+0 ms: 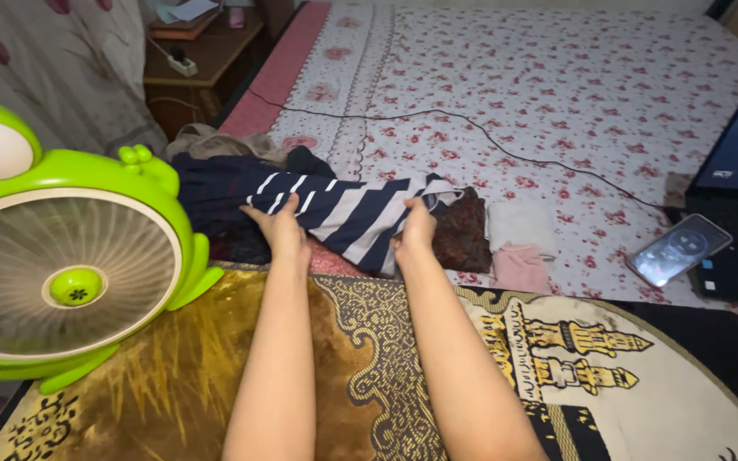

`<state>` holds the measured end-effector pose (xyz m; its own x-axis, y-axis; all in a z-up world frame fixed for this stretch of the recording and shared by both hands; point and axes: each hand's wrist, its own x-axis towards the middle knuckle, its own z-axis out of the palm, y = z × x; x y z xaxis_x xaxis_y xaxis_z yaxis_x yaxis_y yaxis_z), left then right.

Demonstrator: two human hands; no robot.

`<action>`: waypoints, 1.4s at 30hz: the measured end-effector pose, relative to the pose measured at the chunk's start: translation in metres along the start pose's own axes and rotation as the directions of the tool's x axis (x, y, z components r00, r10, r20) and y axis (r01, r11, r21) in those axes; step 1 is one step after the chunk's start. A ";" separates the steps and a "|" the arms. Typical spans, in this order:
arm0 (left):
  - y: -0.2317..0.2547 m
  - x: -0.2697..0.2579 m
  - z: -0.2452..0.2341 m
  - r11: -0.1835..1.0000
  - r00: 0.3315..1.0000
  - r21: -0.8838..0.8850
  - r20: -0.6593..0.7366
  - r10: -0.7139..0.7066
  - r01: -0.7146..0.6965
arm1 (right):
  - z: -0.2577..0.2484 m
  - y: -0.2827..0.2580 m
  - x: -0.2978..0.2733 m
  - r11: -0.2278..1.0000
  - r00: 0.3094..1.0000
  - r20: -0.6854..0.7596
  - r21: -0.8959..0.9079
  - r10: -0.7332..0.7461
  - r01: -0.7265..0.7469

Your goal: The person folds several garments on a bed, including a patterned skirt, a pink undergarment, and a striped shirt. Each item is smoothed, folded into a compact rectangle, and placed in a growing stack on the bed.

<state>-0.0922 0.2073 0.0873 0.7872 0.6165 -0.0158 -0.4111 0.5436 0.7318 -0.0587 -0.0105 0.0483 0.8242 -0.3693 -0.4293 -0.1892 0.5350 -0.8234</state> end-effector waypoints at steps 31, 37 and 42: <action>-0.015 -0.068 0.035 0.822 0.707 0.553 0.527 -0.471 0.136 | -0.003 -0.073 -0.074 0.955 0.853 0.514 0.288 -0.090 -0.073; -0.027 -0.061 0.040 0.883 0.768 0.184 0.438 -0.468 0.433 | -0.008 -0.086 -0.089 0.960 0.818 0.568 0.267 -0.090 -0.080; -0.069 -0.039 0.023 0.917 0.916 0.361 0.285 -0.281 0.168 | -0.024 -0.109 -0.107 0.888 0.796 0.585 -0.269 -0.157 0.373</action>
<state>-0.0839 0.1326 0.0525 0.9679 0.2501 -0.0254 -0.0785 0.3968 0.9146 -0.1388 -0.0478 0.1748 0.9977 0.0670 0.0046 -0.0043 0.1332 -0.9911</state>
